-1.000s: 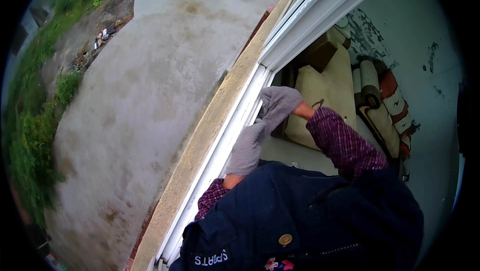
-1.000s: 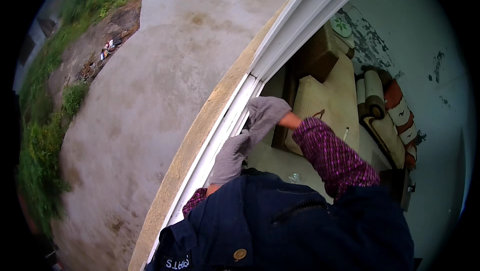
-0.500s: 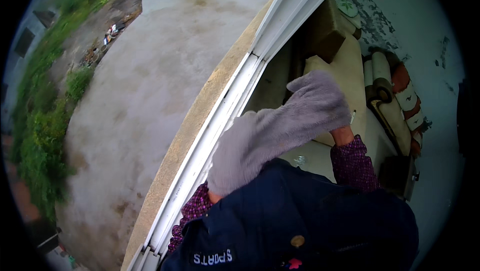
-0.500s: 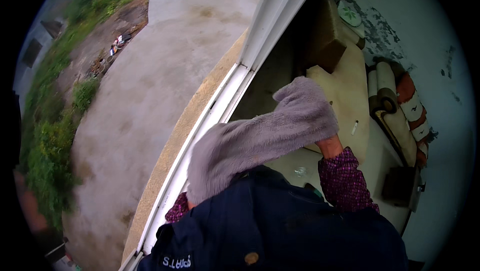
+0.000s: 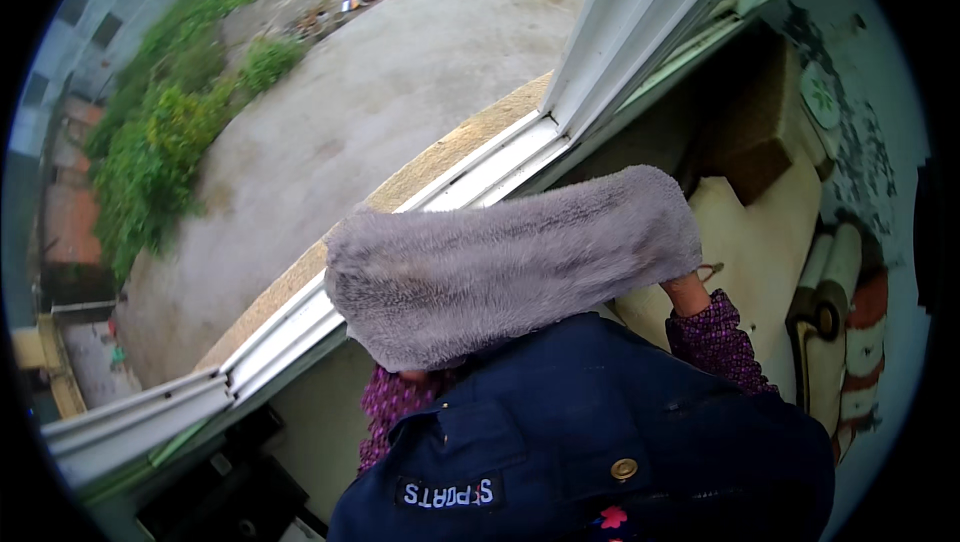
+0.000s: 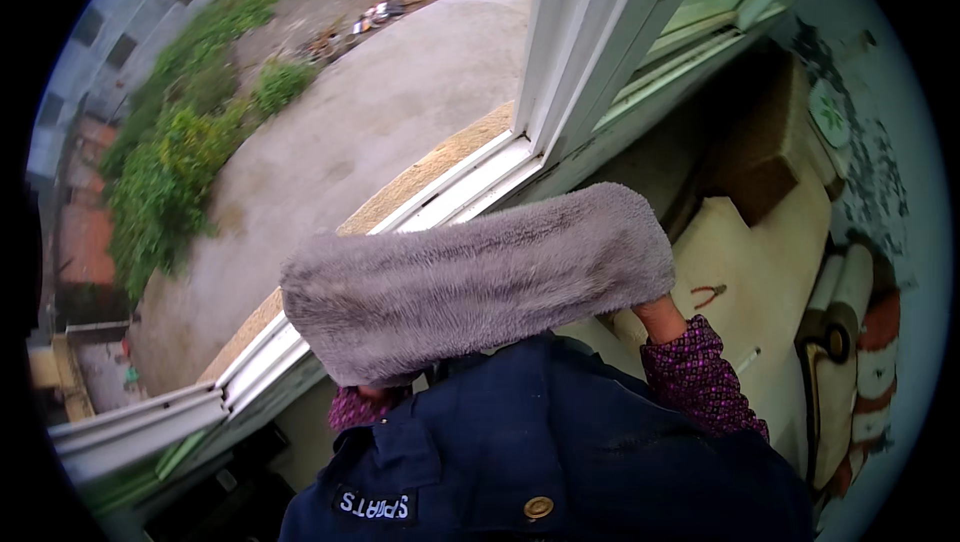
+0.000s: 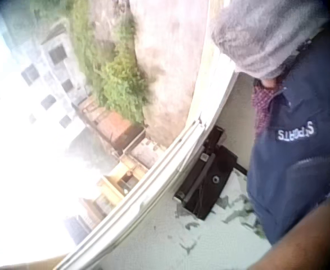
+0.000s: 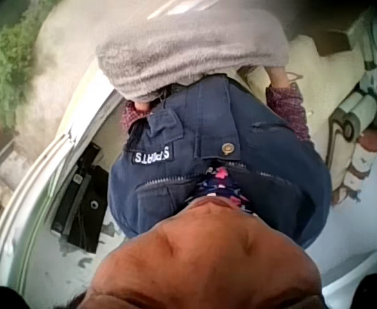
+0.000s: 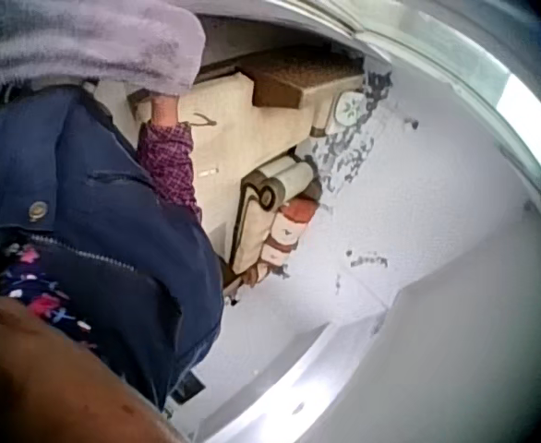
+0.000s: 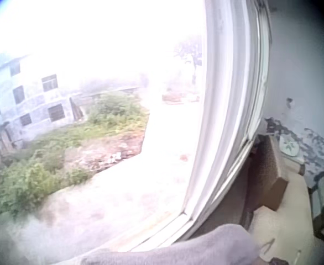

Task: The person wipes the exterior window frame with a cloth, moving along the top and side edges. They dip the cloth into a bucket of water and wring it out before resuming wiping the frame.

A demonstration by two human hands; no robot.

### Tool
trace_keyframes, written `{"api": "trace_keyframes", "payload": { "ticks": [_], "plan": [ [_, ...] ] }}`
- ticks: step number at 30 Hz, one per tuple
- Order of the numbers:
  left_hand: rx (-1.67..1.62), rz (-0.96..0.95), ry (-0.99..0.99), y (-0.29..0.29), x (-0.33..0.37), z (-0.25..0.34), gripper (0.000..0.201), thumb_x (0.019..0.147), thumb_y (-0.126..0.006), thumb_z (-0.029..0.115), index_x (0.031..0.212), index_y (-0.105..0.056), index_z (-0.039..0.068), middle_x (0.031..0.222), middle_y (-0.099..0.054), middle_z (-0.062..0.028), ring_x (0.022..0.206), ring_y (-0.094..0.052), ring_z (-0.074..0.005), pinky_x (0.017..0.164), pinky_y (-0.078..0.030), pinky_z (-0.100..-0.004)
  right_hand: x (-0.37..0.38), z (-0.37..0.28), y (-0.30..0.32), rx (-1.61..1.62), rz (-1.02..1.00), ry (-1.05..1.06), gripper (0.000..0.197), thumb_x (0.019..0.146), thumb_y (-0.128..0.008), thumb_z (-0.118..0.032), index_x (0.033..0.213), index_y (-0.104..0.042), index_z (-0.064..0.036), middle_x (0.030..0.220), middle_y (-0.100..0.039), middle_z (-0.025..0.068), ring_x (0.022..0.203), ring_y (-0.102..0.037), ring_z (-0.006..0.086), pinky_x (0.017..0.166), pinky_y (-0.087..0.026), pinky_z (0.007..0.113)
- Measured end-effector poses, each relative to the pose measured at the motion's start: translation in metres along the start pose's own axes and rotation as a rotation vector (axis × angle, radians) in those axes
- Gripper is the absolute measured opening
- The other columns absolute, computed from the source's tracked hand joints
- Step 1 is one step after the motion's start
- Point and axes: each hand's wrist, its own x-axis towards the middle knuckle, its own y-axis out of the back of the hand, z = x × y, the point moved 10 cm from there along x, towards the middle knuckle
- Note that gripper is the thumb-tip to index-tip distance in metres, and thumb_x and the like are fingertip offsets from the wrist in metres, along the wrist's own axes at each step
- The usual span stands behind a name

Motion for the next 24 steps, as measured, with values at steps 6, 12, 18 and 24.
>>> {"api": "trace_keyframes", "payload": {
  "ticks": [6,12,18,24],
  "plan": [
    [0.022,0.097,0.115,-0.029,-0.001,0.000,0.034,0.082,-0.059,0.032,0.106,-0.058,0.007,0.097,-0.058,-0.0152,0.091,-0.057,-0.0337,0.076,-0.048,-0.0382,0.028,-0.009,0.002,-0.753,-0.091,0.113,0.049,0.089,-0.058,-0.019,0.133,-0.041,-0.0064,0.132,-0.046,0.0092,0.117,-0.047,0.0207,0.101,-0.038,0.035],
    [-0.004,0.130,0.143,-0.047,0.010,-0.005,0.036,0.083,-0.059,0.031,0.110,-0.056,0.008,0.102,-0.057,-0.0155,0.094,-0.056,-0.0335,0.078,-0.048,-0.0378,0.034,0.018,0.013,0.067,-0.056,-0.141,0.047,0.088,-0.059,-0.020,0.130,-0.044,-0.0051,0.130,-0.049,0.0091,0.115,-0.050,0.0211,0.099,-0.041,0.037],
    [-0.029,0.131,0.149,-0.058,0.018,-0.009,0.038,0.083,-0.059,0.030,0.113,-0.054,0.008,0.106,-0.056,-0.0158,0.097,-0.056,-0.0334,0.080,-0.048,-0.0373,0.028,0.056,0.013,0.071,-0.014,-0.335,0.047,0.088,-0.059,-0.020,0.130,-0.044,-0.0046,0.128,-0.050,0.0087,0.114,-0.051,0.0210,0.098,-0.041,0.036],
    [0.004,0.117,0.189,-0.044,-0.009,-0.022,0.040,0.083,-0.059,0.029,0.117,-0.053,0.009,0.111,-0.055,-0.0161,0.100,-0.055,-0.0332,0.082,-0.048,-0.0369,0.024,0.022,0.039,0.104,0.063,-0.324,0.047,0.088,-0.059,-0.019,0.129,-0.044,-0.0041,0.127,-0.051,0.0083,0.113,-0.051,0.0209,0.097,-0.042,0.035]
  ]
}}
